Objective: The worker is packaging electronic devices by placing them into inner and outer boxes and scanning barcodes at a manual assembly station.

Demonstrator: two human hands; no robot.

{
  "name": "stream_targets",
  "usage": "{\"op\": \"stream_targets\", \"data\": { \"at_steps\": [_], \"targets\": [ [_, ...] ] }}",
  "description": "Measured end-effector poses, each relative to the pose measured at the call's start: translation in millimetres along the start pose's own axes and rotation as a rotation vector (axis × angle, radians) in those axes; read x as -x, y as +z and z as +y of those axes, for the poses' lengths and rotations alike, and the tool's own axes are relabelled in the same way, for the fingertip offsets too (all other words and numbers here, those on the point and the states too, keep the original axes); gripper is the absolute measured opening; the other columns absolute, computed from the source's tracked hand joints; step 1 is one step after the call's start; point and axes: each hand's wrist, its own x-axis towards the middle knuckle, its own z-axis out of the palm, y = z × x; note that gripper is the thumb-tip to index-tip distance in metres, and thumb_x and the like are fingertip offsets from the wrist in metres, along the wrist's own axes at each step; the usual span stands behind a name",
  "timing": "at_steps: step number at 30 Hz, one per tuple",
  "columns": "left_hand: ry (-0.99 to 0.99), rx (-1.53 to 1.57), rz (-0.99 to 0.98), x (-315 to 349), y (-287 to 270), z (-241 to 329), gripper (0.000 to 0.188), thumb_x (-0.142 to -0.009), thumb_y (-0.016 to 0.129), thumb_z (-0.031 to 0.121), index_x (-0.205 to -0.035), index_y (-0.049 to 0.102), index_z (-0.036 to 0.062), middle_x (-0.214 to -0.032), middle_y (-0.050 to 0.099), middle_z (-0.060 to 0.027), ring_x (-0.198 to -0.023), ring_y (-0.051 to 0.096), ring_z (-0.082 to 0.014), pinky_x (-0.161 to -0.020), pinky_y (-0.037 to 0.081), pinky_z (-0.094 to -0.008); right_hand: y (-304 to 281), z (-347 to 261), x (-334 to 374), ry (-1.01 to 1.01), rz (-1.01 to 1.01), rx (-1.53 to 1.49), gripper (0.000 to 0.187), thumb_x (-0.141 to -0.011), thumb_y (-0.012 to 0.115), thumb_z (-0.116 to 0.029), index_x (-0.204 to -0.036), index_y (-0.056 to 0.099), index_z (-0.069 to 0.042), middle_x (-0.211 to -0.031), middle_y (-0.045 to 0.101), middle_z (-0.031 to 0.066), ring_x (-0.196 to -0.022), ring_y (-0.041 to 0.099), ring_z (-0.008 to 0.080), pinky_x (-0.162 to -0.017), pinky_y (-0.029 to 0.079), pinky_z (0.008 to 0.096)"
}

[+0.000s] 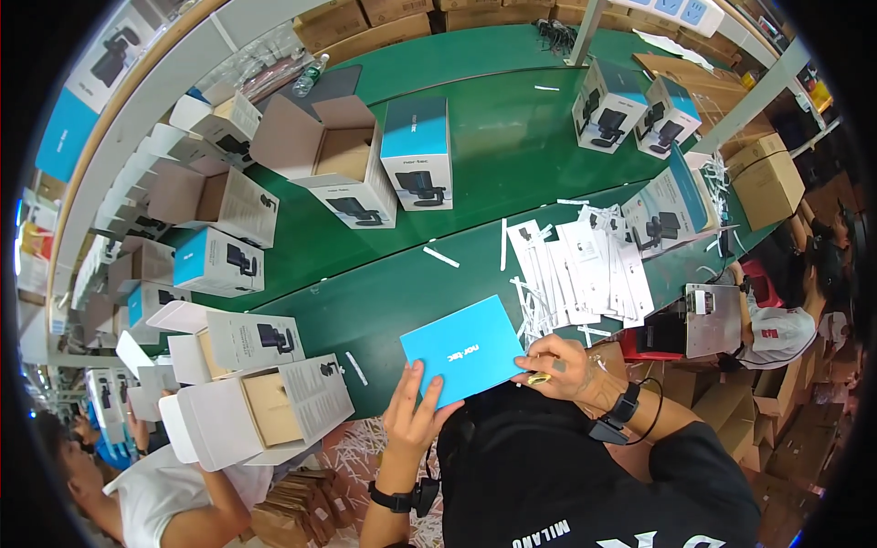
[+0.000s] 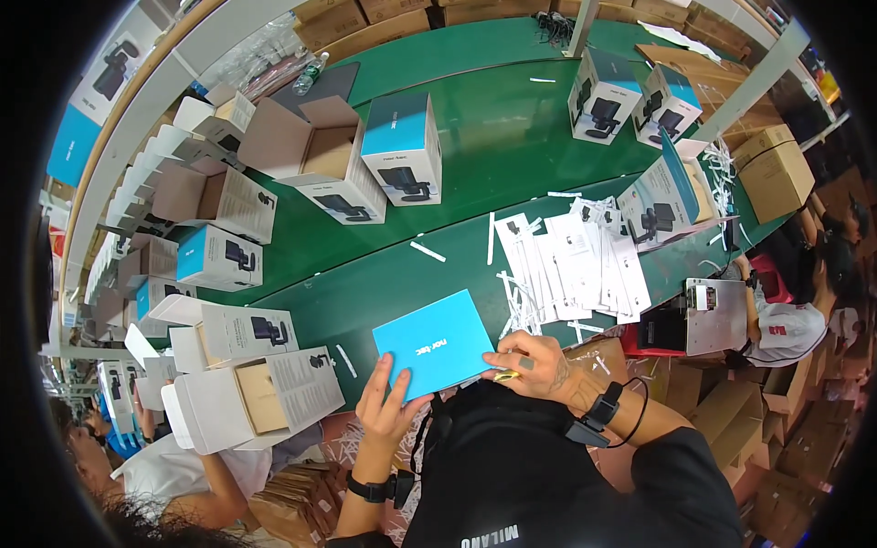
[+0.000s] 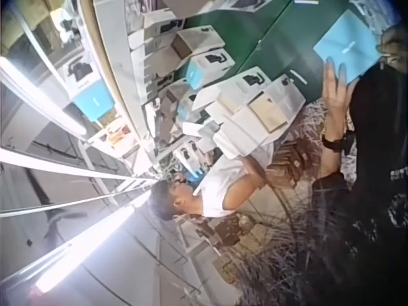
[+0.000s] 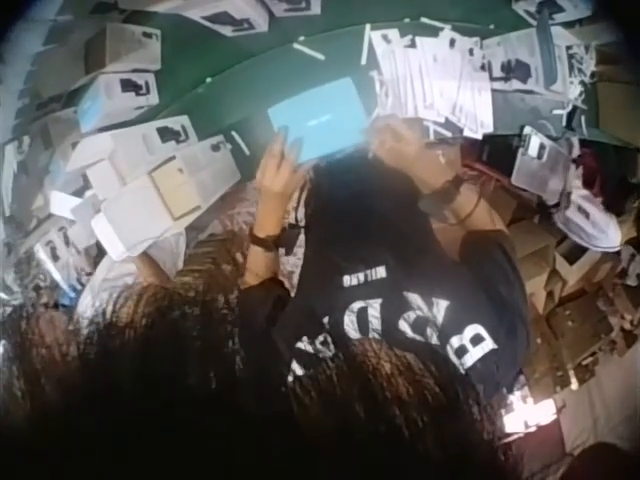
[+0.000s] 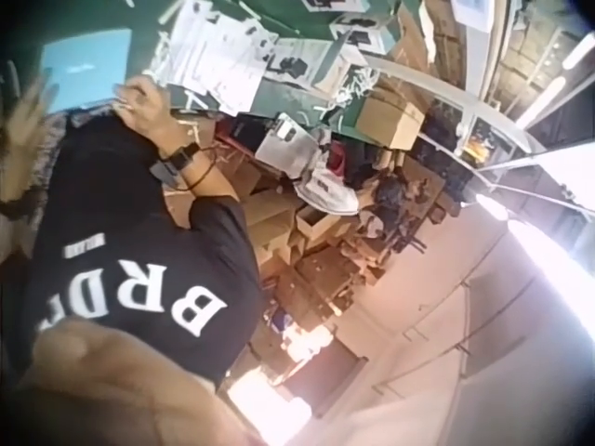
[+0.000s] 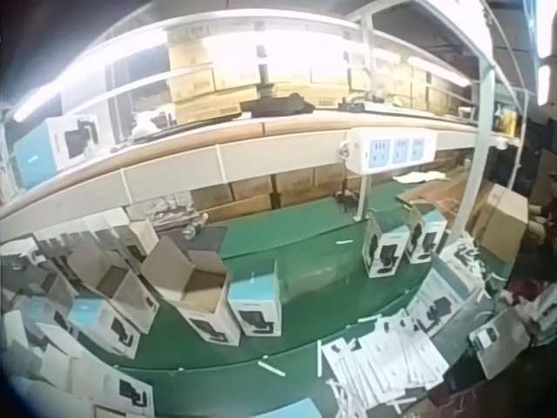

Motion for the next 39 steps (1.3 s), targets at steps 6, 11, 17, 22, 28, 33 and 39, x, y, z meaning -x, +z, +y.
{"op": "stream_targets", "data": {
  "at_steps": [6, 11, 17, 22, 28, 33, 39],
  "targets": [
    [0.026, -0.261, -0.16, 0, -13, 22, 0.046, -0.086, 0.077, 0.018, -0.129, 0.066, 0.0059, -0.14, 0.058, -0.0263, -0.13, 0.055, -0.0468, -0.107, 0.042, -0.0572, 11, 8, 14, -0.143, 0.01, 0.066, 0.044, -0.071, 0.092, -0.015, -0.111, 0.073, -0.009, -0.085, 0.059, 0.002, -0.057, 0.056, 0.0153, -0.048, 0.046, 0.0272],
    [-0.045, -0.477, -0.311, 21, 0, 38, 0.042, -0.091, 0.066, 0.012, -0.129, 0.062, -0.0042, -0.146, 0.053, -0.0279, -0.139, 0.048, -0.045, -0.117, 0.024, -0.0644, 27, 13, 14, -0.248, 0.051, 0.062, 0.046, -0.07, 0.093, -0.017, -0.111, 0.074, -0.011, -0.08, 0.056, 0.0004, -0.057, 0.055, 0.0145, -0.047, 0.041, 0.0268],
    [0.011, -0.406, -0.456, 30, -3, 23, 0.056, -0.092, 0.066, 0.018, -0.136, 0.051, -0.0126, -0.149, 0.05, -0.0282, -0.142, 0.045, -0.0435, -0.116, 0.021, -0.0677, 50, 30, 29, -0.33, 0.073, 0.023, 0.045, -0.072, 0.091, -0.018, -0.113, 0.074, -0.01, -0.07, 0.048, -0.0012, -0.052, 0.049, 0.0134, -0.046, 0.038, 0.0266],
    [0.006, -0.362, -0.5, -54, 4, 34, 0.082, -0.081, 0.076, 0.037, -0.148, 0.046, 0.0008, -0.155, 0.038, -0.0309, -0.144, 0.037, -0.0478, -0.115, 0.023, -0.0683, 46, 28, 12, -0.32, 0.141, 0.001, 0.041, -0.072, 0.09, -0.023, -0.108, 0.075, -0.009, -0.068, 0.048, -0.0005, -0.051, 0.049, 0.0142, -0.046, 0.037, 0.0282],
    [-0.082, -0.343, -0.61, -108, 21, 42, 0.106, -0.062, 0.087, 0.049, -0.154, 0.043, 0.0207, -0.155, 0.03, -0.0307, -0.134, 0.038, -0.0513, -0.112, 0.029, -0.0652, 19, 30, -3, -0.283, 0.184, -0.03, 0.035, -0.071, 0.09, -0.027, -0.099, 0.076, -0.012, -0.068, 0.049, -0.0011, -0.051, 0.051, 0.0152, -0.047, 0.038, 0.0283],
    [0.181, -0.294, -0.813, -131, -21, 21, 0.109, -0.06, 0.087, 0.045, -0.156, 0.041, 0.0234, -0.149, 0.036, -0.0289, -0.125, 0.044, -0.0485, -0.11, 0.034, -0.06, -14, 39, 0, -0.224, 0.043, -0.053, 0.03, -0.072, 0.091, -0.022, -0.097, 0.076, -0.014, -0.067, 0.054, -0.0004, -0.051, 0.054, 0.0152, -0.048, 0.041, 0.0291],
    [-0.104, -0.391, -0.879, -142, -42, 8, 0.113, -0.057, 0.088, 0.041, -0.157, 0.039, 0.0249, -0.147, 0.036, -0.0316, -0.127, 0.044, -0.0473, -0.108, 0.039, -0.0528, 1, 59, -35, 0.423, 0.115, -0.289, 0.031, -0.079, 0.086, -0.024, -0.107, 0.077, -0.013, -0.076, 0.066, 0.0065, -0.06, 0.064, 0.0234, -0.056, 0.051, 0.0336]
  ]
}}
